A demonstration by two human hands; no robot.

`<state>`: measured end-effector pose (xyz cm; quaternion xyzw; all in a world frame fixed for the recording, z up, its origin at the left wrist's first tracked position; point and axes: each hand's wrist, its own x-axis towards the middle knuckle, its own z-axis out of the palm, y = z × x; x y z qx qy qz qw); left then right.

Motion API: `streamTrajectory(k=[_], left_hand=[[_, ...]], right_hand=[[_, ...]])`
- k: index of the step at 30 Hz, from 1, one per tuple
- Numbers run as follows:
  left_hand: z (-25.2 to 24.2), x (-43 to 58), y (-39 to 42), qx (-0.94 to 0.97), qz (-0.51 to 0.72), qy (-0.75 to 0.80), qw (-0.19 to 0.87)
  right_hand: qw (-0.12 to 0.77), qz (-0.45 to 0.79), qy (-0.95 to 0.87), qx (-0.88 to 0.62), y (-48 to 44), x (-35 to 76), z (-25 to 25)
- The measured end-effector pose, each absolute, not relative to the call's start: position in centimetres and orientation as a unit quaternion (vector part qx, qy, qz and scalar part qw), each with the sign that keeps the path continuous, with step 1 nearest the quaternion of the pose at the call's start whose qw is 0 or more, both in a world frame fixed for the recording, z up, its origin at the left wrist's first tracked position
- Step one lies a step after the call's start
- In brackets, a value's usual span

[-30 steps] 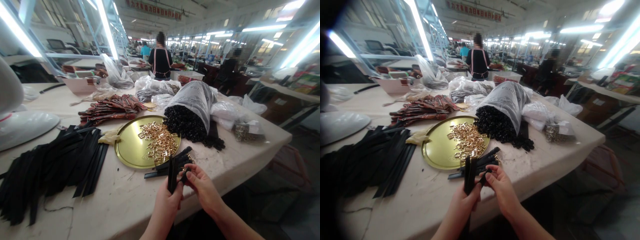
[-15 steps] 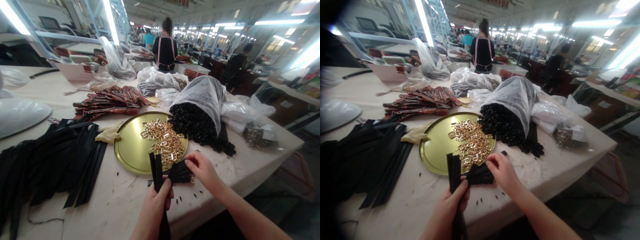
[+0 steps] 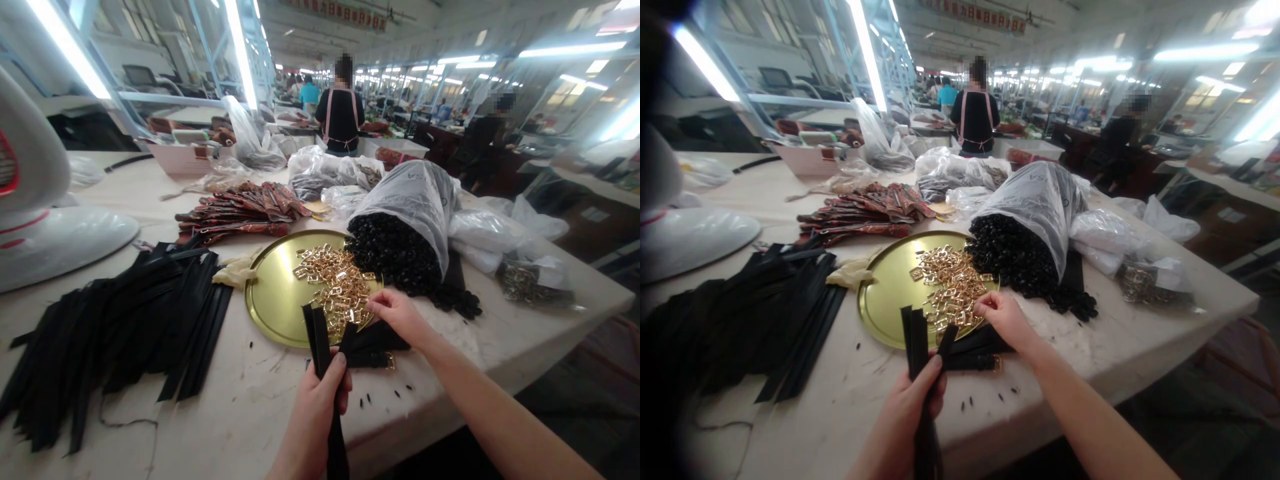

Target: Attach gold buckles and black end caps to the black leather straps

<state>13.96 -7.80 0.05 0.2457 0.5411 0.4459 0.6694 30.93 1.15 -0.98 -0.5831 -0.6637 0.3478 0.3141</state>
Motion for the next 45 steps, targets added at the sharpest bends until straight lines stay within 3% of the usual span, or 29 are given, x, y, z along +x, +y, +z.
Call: streamTrajectory(k=[2, 4, 12, 23, 35, 45], left_hand=[[0.5, 14.4, -8.2, 0.255, 0.453, 0.534, 0.667], [0.8, 14.9, -8.7, 0.261, 0.453, 0.527, 0.67], [1.5, 16.4, -10.3, 0.34, 0.41, 0.513, 0.673], [1.7, 17.3, -10.6, 0.385, 0.362, 0.52, 0.671], [-1.3, 17.0, -9.2, 0.378, 0.325, 0.548, 0.672], [-0.9, 15.6, -8.8, 0.397, 0.235, 0.465, 0.756]], right_hand=[[0.383, 0.518, -0.556, -0.525, -0.7, 31.1, 0.0], [0.419, 0.611, -0.479, -0.47, -2.9, 31.2, 1.0], [0.506, 0.735, -0.275, -0.359, -8.2, 32.4, 1.9], [0.514, 0.744, -0.201, -0.378, -8.8, 33.4, -0.2], [0.477, 0.705, -0.277, -0.445, -8.7, 33.8, -1.2], [0.433, 0.676, -0.378, -0.462, -8.9, 33.8, -1.3]])
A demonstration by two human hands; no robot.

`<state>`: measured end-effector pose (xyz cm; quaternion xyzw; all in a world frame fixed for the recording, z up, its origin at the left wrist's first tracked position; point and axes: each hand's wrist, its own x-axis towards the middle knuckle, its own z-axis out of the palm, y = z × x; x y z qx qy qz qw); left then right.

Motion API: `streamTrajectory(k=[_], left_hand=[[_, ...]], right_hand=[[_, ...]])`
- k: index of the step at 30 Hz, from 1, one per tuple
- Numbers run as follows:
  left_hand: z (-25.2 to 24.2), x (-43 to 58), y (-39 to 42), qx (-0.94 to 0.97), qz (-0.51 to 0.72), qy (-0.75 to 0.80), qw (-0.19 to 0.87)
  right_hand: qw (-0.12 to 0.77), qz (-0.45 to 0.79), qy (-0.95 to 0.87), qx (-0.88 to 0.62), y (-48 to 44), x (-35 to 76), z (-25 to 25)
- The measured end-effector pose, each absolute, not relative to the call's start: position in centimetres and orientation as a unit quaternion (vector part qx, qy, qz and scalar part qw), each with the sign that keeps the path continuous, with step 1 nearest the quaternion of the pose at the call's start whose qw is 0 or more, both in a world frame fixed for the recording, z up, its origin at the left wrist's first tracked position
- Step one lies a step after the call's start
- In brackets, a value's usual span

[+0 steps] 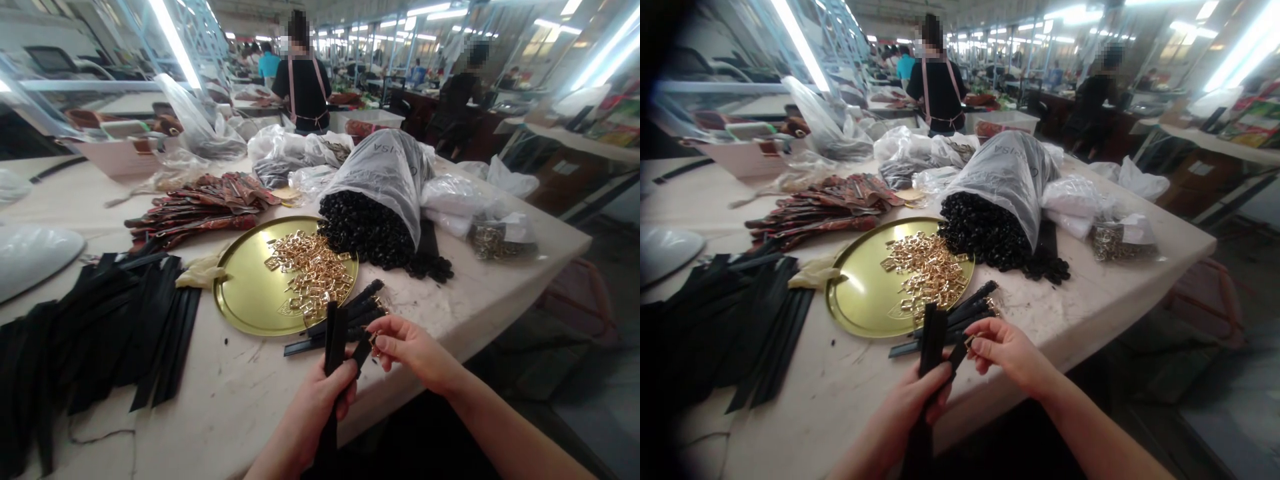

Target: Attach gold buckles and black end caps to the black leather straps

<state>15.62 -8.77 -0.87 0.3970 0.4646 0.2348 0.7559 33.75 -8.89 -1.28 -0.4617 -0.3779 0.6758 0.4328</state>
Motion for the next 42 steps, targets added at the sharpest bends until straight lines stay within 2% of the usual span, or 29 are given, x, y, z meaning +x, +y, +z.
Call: streamTrajectory(k=[8, 12, 15, 21, 31, 39, 42], left_hand=[[-1.2, 15.0, -8.3, 0.486, 0.201, 0.469, 0.71], [-0.9, 15.7, -8.8, 0.514, 0.237, 0.474, 0.675], [-0.4, 16.2, -9.4, 0.524, 0.264, 0.482, 0.651], [0.4, 16.3, -10.6, 0.509, 0.242, 0.456, 0.689], [0.0, 17.0, -11.4, 0.447, 0.287, 0.488, 0.693], [-0.8, 18.1, -11.7, 0.425, 0.318, 0.512, 0.675], [-0.8, 18.2, -11.6, 0.427, 0.312, 0.5, 0.686]], right_hand=[[0.416, 0.721, -0.312, -0.457, -9.6, 33.1, -1.8], [0.401, 0.661, -0.41, -0.484, -10.2, 31.8, -1.2], [0.432, 0.622, -0.424, -0.497, -10.7, 31.3, -0.8], [0.502, 0.591, -0.396, -0.493, -11.7, 31.8, -0.7], [0.468, 0.578, -0.428, -0.514, -12.8, 31.5, -0.1], [0.476, 0.579, -0.406, -0.523, -12.6, 31.5, -0.1], [0.474, 0.628, -0.365, -0.498, -12.3, 31.6, -0.2]])
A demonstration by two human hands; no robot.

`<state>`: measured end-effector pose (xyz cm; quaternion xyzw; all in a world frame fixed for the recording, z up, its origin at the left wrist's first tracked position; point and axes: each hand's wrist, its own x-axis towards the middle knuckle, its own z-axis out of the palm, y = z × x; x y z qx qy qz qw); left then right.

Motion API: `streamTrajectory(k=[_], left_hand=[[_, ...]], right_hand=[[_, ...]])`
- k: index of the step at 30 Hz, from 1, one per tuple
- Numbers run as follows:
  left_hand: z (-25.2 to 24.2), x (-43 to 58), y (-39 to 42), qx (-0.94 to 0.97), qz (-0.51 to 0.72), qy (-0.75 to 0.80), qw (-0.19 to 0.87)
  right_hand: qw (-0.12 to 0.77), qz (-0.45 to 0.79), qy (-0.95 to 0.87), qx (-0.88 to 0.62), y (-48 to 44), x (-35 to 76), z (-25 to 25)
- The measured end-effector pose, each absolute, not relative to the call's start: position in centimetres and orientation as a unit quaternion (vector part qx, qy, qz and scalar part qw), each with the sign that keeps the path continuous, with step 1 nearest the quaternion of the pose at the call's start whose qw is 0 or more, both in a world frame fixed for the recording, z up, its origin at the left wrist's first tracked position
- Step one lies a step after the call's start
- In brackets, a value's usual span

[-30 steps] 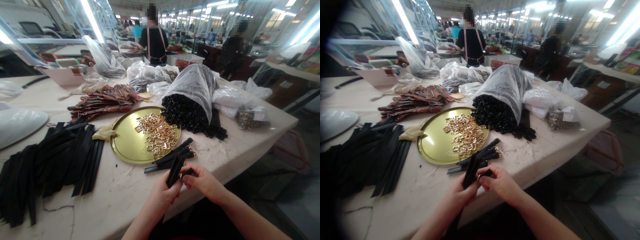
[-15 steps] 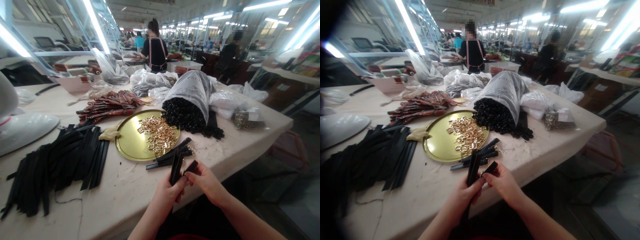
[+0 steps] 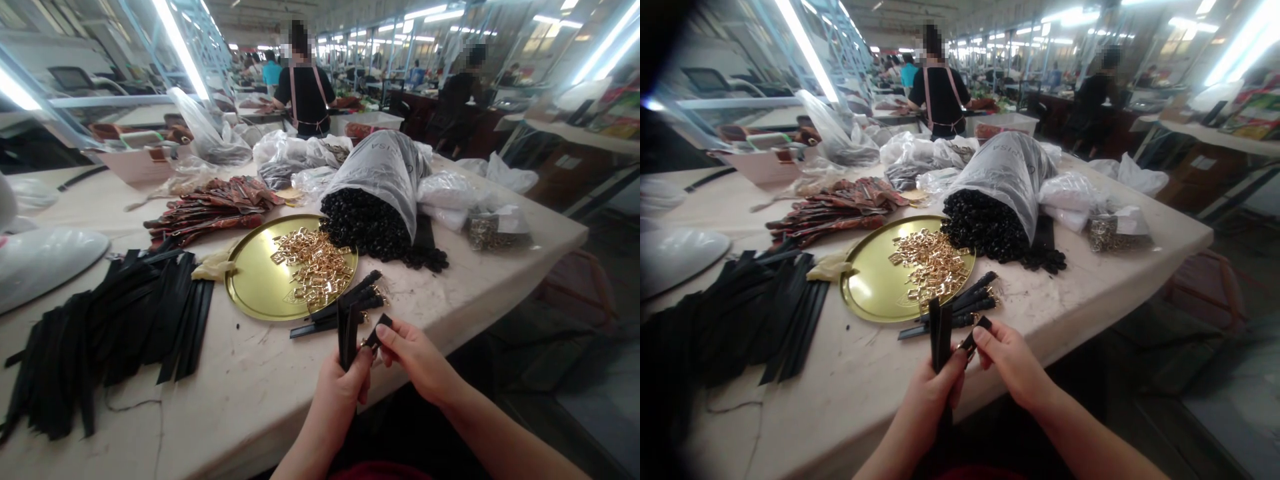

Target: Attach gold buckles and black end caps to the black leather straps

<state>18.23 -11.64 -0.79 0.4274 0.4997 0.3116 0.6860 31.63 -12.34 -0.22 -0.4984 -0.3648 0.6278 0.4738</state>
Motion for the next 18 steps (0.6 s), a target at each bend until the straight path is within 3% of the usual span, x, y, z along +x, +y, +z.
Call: streamTrajectory(k=[3, 6, 9, 14, 18], left_hand=[[-0.9, 18.1, -11.5, 0.418, 0.312, 0.511, 0.683], [-1.2, 18.1, -11.3, 0.414, 0.308, 0.523, 0.678], [-1.7, 18.3, -11.3, 0.434, 0.313, 0.522, 0.664], [-2.3, 18.6, -11.2, 0.461, 0.326, 0.508, 0.651], [-1.6, 18.3, -11.1, 0.441, 0.323, 0.524, 0.654]], right_hand=[[0.459, 0.705, -0.294, -0.453, -12.2, 31.7, -0.7], [0.456, 0.675, -0.33, -0.476, -12.1, 31.7, -1.1], [0.444, 0.523, -0.46, -0.564, -12.1, 31.6, -1.3], [0.374, 0.149, -0.67, -0.624, -12.5, 31.1, -1.9], [0.322, 0.029, -0.732, -0.6, -12.9, 31.0, -2.2]])
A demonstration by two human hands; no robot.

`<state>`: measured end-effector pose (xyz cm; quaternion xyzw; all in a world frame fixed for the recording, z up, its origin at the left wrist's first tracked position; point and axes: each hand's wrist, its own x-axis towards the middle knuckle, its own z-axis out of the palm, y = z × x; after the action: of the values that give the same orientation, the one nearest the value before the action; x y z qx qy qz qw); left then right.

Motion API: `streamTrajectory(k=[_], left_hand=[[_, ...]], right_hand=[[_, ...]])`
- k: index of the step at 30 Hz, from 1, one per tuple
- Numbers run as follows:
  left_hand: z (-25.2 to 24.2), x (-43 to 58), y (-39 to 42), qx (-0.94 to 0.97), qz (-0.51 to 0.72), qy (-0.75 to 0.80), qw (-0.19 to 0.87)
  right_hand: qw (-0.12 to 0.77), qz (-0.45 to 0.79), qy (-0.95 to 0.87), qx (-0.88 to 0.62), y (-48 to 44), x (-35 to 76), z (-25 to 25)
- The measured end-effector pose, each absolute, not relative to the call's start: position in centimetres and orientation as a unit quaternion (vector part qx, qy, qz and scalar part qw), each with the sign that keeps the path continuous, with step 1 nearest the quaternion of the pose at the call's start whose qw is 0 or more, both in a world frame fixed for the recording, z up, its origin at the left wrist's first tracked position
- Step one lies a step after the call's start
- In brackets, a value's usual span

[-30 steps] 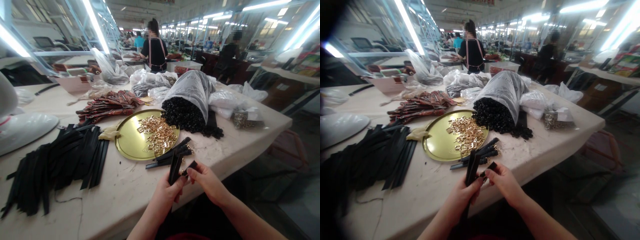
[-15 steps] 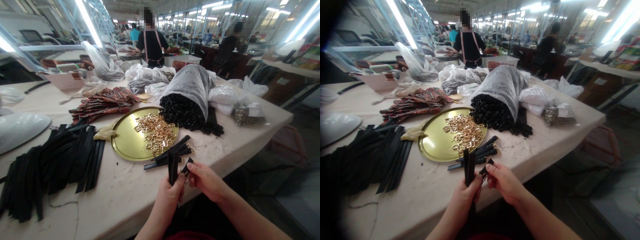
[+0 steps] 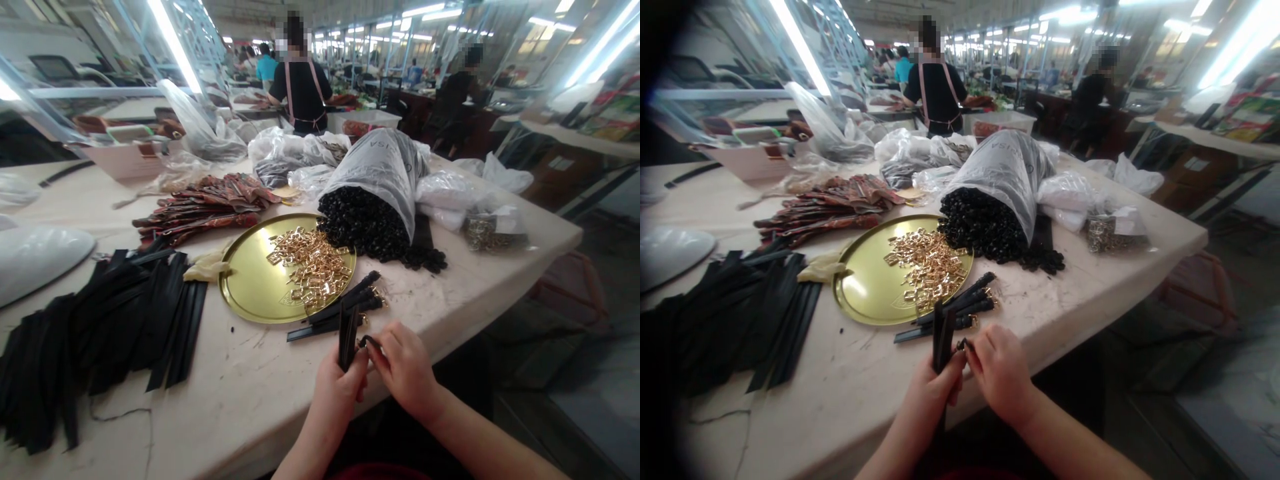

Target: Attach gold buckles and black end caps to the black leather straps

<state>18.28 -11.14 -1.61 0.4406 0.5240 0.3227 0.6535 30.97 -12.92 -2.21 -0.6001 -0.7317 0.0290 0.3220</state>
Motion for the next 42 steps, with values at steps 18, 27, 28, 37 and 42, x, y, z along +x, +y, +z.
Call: streamTrajectory(k=[18, 27, 28, 37, 42], left_hand=[[0.1, 17.7, -13.6, 0.489, 0.331, 0.494, 0.638], [0.2, 17.8, -12.6, 0.498, 0.288, 0.486, 0.658], [0.0, 17.9, -12.4, 0.499, 0.281, 0.486, 0.66], [-0.7, 18.1, -10.2, 0.475, 0.237, 0.513, 0.675], [-1.6, 18.1, -9.2, 0.489, 0.238, 0.512, 0.665]], right_hand=[[0.43, 0.266, -0.667, -0.547, -14.3, 32.1, -1.1], [0.402, 0.299, -0.682, -0.532, -13.7, 33.2, -0.7], [0.394, 0.292, -0.688, -0.535, -13.5, 33.3, -0.9], [0.321, 0.293, -0.725, -0.535, -11.5, 33.9, -1.4], [0.296, 0.226, -0.763, -0.529, -10.6, 34.0, -2.3]])
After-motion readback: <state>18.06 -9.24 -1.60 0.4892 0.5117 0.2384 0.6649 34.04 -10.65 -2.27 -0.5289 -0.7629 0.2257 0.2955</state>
